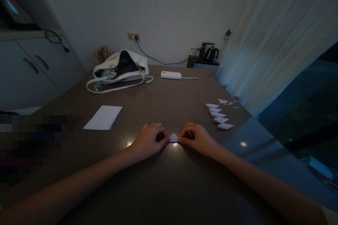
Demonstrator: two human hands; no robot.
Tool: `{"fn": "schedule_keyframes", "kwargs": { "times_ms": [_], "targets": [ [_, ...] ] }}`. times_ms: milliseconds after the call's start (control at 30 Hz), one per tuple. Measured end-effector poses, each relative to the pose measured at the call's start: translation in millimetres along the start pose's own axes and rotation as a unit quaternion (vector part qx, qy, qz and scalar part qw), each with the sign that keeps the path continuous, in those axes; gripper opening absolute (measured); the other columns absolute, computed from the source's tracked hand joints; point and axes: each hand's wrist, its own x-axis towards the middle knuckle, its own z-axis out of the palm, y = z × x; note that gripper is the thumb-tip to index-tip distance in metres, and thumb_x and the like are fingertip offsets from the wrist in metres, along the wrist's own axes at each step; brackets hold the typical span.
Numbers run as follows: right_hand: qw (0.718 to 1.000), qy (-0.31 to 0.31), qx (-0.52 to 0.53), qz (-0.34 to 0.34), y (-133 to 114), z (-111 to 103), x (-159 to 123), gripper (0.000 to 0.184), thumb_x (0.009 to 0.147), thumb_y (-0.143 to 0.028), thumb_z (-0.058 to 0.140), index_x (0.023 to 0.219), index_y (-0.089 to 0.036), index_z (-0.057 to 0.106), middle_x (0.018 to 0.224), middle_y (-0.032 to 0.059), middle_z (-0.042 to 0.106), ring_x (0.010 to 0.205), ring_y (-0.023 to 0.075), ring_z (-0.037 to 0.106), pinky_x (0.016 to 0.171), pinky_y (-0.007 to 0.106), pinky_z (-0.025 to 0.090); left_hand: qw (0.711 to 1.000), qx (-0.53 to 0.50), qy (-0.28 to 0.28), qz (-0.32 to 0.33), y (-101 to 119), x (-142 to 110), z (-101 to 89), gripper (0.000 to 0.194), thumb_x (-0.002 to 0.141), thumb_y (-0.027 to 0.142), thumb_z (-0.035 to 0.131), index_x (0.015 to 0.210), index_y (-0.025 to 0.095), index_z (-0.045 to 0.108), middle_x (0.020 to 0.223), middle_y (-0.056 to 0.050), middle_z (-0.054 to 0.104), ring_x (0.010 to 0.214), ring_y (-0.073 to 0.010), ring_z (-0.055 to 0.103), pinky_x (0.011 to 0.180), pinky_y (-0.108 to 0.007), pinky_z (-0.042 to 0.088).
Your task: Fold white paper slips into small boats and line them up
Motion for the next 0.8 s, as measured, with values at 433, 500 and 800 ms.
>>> {"fn": "schedule_keyframes", "kwargs": {
  "times_ms": [433,500,800],
  "targets": [
    [1.000,-0.011,-0.002,-0.022,-2.5,-0.2,-1.1,0.010,0.076,-0.015,0.067,0.068,-0.013,0.063,0.066,-0.0028,0.051,0.059,0.0084,0.044,0.055,0.021,0.031,1.000,0.023,0.002,-0.012,2.6,-0.6,2.7,0.017,0.085,0.030,0.051,0.080,0.016,0.060,0.085,-0.004,0.059,0.084,-0.0218,0.055,0.073,-0.035,0.034],
    [1.000,-0.013,-0.006,-0.026,-3.7,-0.4,-0.7,0.010,0.077,-0.015,0.067,0.068,-0.013,0.062,0.067,-0.0026,0.051,0.060,0.0087,0.044,0.056,0.021,0.031,1.000,0.024,0.002,-0.013,2.8,-0.4,3.5,0.018,0.085,0.030,0.051,0.080,0.016,0.060,0.085,-0.004,0.059,0.085,-0.0222,0.055,0.073,-0.035,0.034],
    [1.000,-0.011,0.008,-0.007,-4.8,2.0,-0.4,0.008,0.075,-0.013,0.067,0.081,-0.015,0.061,0.069,-0.0035,0.053,0.058,0.0084,0.044,0.054,0.020,0.031,0.998,-0.033,0.039,0.026,-2.9,0.3,6.4,0.009,0.083,0.022,0.059,0.090,0.018,0.061,0.082,-0.001,0.058,0.079,-0.0183,0.055,0.070,-0.030,0.037]
  ]
}}
